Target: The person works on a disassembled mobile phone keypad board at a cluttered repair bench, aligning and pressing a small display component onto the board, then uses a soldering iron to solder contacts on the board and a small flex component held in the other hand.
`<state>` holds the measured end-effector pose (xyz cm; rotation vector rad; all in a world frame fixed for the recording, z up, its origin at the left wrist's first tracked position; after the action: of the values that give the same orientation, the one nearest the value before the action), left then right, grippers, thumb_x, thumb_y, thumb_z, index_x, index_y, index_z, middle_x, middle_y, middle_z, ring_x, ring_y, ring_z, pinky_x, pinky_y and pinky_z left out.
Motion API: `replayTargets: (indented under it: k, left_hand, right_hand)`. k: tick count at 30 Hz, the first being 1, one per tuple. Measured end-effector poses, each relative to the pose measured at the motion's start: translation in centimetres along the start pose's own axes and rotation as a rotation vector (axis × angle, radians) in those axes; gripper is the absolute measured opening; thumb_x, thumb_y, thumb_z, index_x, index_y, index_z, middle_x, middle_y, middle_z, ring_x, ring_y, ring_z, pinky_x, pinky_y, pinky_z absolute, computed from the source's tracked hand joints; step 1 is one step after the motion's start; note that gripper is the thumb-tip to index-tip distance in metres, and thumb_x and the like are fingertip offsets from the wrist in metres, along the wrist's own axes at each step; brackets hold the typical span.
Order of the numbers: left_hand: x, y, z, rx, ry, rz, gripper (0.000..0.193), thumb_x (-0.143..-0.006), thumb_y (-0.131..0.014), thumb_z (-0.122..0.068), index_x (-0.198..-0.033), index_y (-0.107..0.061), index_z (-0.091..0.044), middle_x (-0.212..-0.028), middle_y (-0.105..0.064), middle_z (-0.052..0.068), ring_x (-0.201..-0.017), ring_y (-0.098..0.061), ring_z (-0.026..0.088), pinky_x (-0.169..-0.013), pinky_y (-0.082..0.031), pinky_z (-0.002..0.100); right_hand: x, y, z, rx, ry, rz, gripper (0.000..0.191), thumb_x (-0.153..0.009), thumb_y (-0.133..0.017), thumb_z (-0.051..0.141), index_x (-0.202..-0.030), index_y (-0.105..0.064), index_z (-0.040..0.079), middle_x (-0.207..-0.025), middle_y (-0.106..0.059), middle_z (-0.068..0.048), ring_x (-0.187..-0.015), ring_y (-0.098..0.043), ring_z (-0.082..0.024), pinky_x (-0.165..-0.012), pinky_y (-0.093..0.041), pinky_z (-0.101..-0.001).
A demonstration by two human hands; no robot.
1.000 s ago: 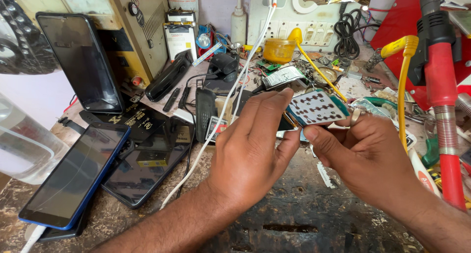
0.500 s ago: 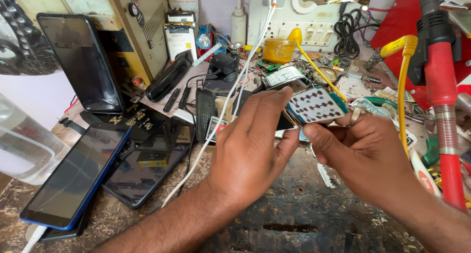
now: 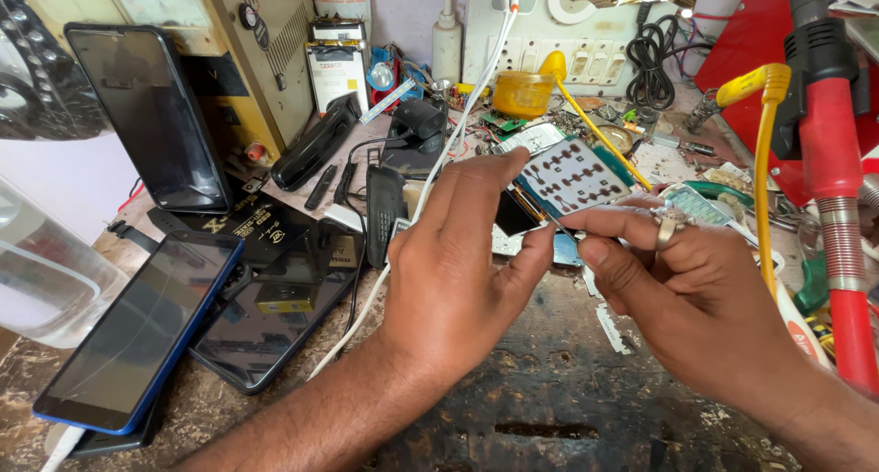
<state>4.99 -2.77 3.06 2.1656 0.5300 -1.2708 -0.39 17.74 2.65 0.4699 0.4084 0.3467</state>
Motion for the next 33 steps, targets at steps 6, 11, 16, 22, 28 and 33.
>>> replayTargets:
  k: [6,11,16,22,28,33]
  left_hand:
    - [0.1,0.0,-0.2,-0.004,-0.015,0.000,0.049,-0.094,-0.078,-0.010,-0.138,-0.055,-0.004,-0.128,-0.066,0.015,-0.115,-0.072,0.033,-0.093,-0.062,0.038]
    - [0.1,-0.2,-0.5,-0.021,-0.036,0.003,0.049,-0.095,-0.077,-0.010,-0.138,-0.054,-0.003,-0.129,-0.066,0.015,-0.116,-0.072,0.033,-0.095,-0.062,0.038]
    - [0.1,-0.3,-0.6,-0.021,-0.020,0.009,0.050,-0.094,-0.077,-0.010,-0.138,-0.054,-0.003,-0.129,-0.066,0.016,-0.117,-0.072,0.034,-0.093,-0.062,0.038]
    - [0.2,-0.4,-0.8,-0.034,-0.035,0.007,0.050,-0.094,-0.077,-0.011,-0.138,-0.054,-0.003,-0.130,-0.065,0.016,-0.119,-0.071,0.034,-0.096,-0.062,0.038]
    - [0.1,-0.4,-0.9,-0.031,-0.026,0.025,0.051,-0.094,-0.076,-0.011,-0.139,-0.054,-0.003,-0.130,-0.065,0.016,-0.117,-0.072,0.033,-0.093,-0.062,0.037]
    - [0.2,-0.4,-0.9,-0.029,-0.033,0.030,0.052,-0.094,-0.077,-0.012,-0.139,-0.054,-0.004,-0.132,-0.065,0.015,-0.116,-0.072,0.032,-0.092,-0.062,0.037]
  right_hand:
    - [0.2,-0.1,0.4,0.058,-0.024,-0.050,0.030,-0.099,-0.069,0.019,-0.123,-0.081,0.006,-0.062,-0.062,0.002,-0.056,-0.049,-0.003,-0.045,-0.040,-0.0238]
    - [0.2,-0.1,1.1,0.109,-0.067,-0.071,0.024,-0.098,-0.070,0.021,-0.115,-0.081,0.009,-0.056,-0.060,0.000,-0.052,-0.044,-0.005,-0.043,-0.035,-0.0264]
    - [0.0,-0.3,1.8,0.081,-0.071,-0.068,0.025,-0.092,-0.069,0.022,-0.110,-0.082,0.012,-0.058,-0.062,0.003,-0.050,-0.048,-0.003,-0.042,-0.038,-0.0251]
    - [0.1,-0.2,1.5,0.046,-0.107,-0.088,0.023,-0.093,-0.071,0.021,-0.107,-0.082,0.007,-0.058,-0.062,0.000,-0.050,-0.048,-0.004,-0.041,-0.036,-0.0253]
    - [0.0,-0.1,1.3,0.019,-0.131,-0.120,0.023,-0.090,-0.071,0.021,-0.102,-0.080,0.003,-0.056,-0.063,-0.001,-0.048,-0.048,-0.003,-0.040,-0.035,-0.0251]
    - [-0.1,-0.1,1.5,0.014,-0.125,-0.131,0.024,-0.089,-0.072,0.022,-0.101,-0.079,0.003,-0.054,-0.062,-0.001,-0.047,-0.047,-0.004,-0.038,-0.033,-0.0255]
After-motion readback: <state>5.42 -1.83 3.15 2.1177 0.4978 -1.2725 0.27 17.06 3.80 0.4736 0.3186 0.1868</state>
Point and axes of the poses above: each hand's wrist, its own x-axis away from the middle knuckle, its own y-axis out of the back of the hand, z = x × y, the point moved 2 cm from there along -x, towards the middle knuckle
